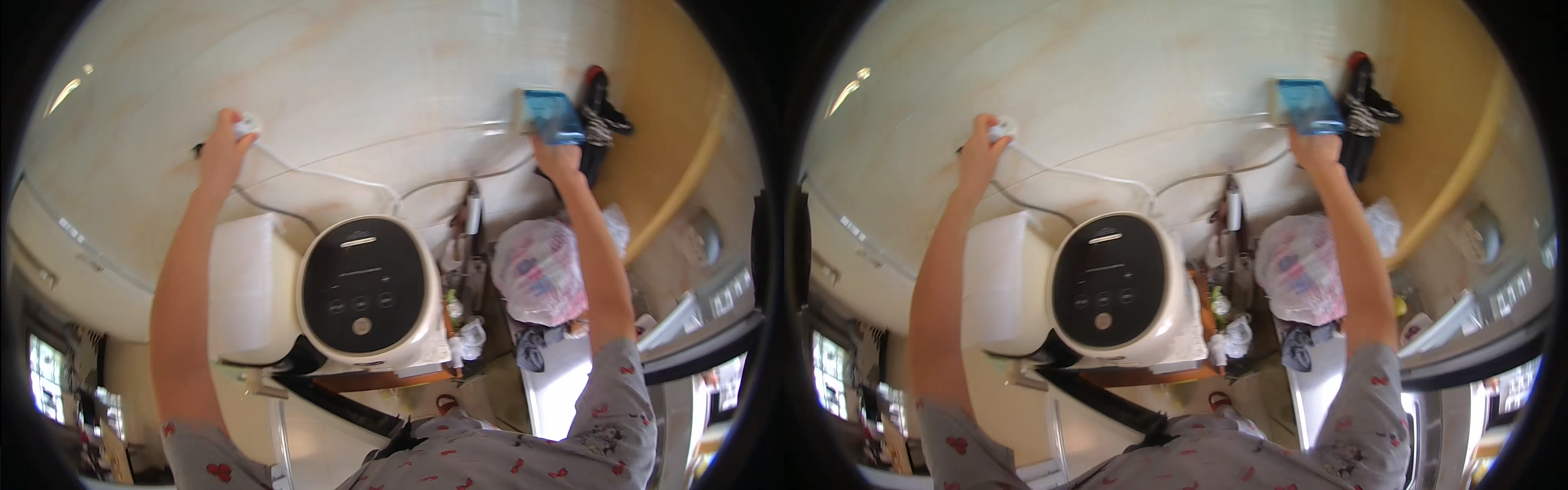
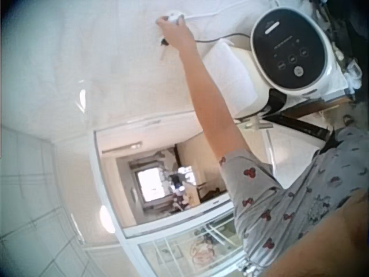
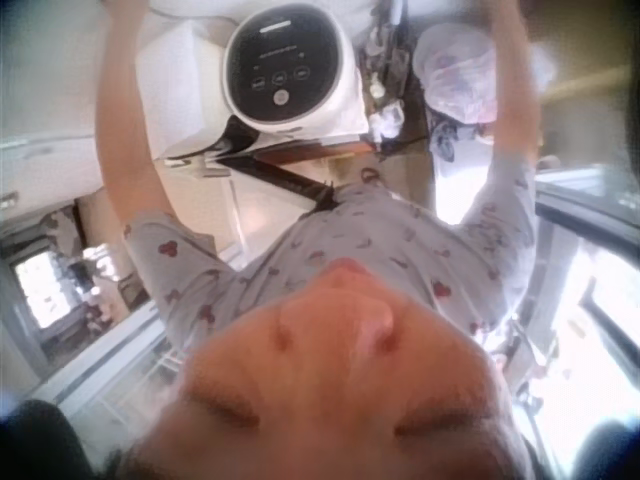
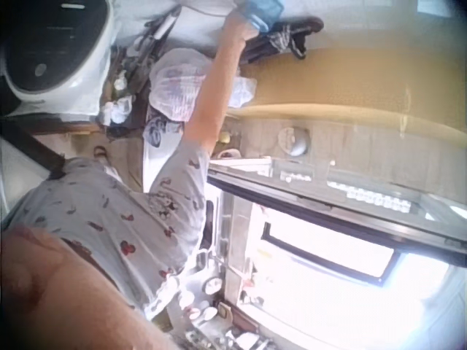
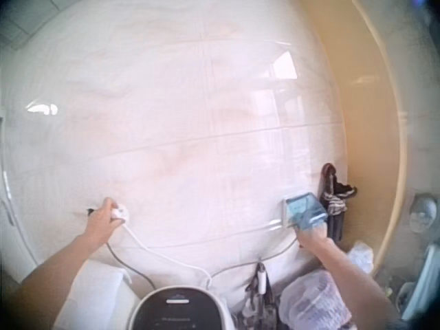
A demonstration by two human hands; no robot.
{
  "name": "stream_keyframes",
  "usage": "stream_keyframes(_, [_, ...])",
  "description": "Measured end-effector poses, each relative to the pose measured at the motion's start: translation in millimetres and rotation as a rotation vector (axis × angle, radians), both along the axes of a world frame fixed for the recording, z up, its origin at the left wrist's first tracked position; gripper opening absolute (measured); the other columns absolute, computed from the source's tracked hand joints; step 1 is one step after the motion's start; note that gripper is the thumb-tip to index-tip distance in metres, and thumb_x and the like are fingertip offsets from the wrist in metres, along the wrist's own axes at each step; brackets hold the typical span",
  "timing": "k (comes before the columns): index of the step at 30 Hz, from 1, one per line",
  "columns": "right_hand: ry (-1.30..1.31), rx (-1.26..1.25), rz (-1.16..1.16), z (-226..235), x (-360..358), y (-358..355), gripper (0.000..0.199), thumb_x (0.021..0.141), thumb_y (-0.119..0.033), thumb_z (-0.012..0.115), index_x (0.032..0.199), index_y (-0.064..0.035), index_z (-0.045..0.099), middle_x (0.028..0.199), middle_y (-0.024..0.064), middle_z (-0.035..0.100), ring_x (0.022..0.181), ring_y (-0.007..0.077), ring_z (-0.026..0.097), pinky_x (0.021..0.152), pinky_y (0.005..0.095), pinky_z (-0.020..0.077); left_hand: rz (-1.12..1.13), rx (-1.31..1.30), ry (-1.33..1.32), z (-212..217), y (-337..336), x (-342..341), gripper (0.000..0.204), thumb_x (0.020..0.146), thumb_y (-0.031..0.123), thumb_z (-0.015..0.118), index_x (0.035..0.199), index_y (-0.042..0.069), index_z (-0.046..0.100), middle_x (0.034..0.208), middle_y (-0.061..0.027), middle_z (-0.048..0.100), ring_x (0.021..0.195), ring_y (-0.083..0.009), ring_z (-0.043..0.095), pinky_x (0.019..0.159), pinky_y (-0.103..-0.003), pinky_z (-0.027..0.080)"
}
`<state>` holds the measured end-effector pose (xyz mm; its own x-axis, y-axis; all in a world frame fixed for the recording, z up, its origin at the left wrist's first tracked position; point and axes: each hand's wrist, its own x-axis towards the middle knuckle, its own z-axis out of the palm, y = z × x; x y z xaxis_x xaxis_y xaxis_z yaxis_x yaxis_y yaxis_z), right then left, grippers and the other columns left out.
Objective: The person stirs food in a wok on the stove, then transfers the cooked contents into a small bowl. They rinse the wok and utensils at the sink, wipe the countertop, and plug in a rice cooker. Finally, they carry the bowl of food to the dining table.
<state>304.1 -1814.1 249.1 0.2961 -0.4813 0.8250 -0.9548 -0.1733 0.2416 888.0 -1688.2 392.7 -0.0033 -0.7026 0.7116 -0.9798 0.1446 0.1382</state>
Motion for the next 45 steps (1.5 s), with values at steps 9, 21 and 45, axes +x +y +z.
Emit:
stream_keyframes(9, [-0.323,0.338,-0.018,19.0,6.3,17.6,0.061,0.086,-0.041,0.066,0.130,-0.0033,0.049,0.120,0.0208,0.060,0.108,0.0397,0.060,0.088,0.0484,0.0500,0.044,0.044,0.076,10.3,6.7,-7.1,0.045,0.085,0.026,0.074,0.111,0.006,0.042,0.087,-0.0132,0.066,0.076,-0.0261,0.065,0.069,-0.038,0.051])
stream_keyframes(21, [-0.440,0.269,-0.202,12.5,10.5,25.2,0.045,0.081,-0.056,0.066,0.104,-0.0166,0.067,0.097,0.0094,0.070,0.089,0.0329,0.067,0.072,0.0459,0.0520,0.030,-0.031,-0.078,16.9,6.9,-18.4,0.037,0.086,0.019,0.072,0.108,0.007,0.045,0.091,-0.0135,0.068,0.081,-0.0307,0.066,0.070,-0.043,0.049])
stream_keyframes(45, [-0.415,0.252,-0.103,8.6,28.4,15.9,0.028,0.091,-0.035,0.060,0.103,-0.0099,0.067,0.102,0.0155,0.068,0.093,0.0373,0.066,0.076,0.0485,0.0536,-0.116,-0.171,-0.067,37.6,114.1,-73.2,0.044,0.089,0.009,0.065,0.131,0.009,0.052,0.131,-0.0080,0.055,0.105,-0.0229,0.059,0.085,-0.033,0.048])
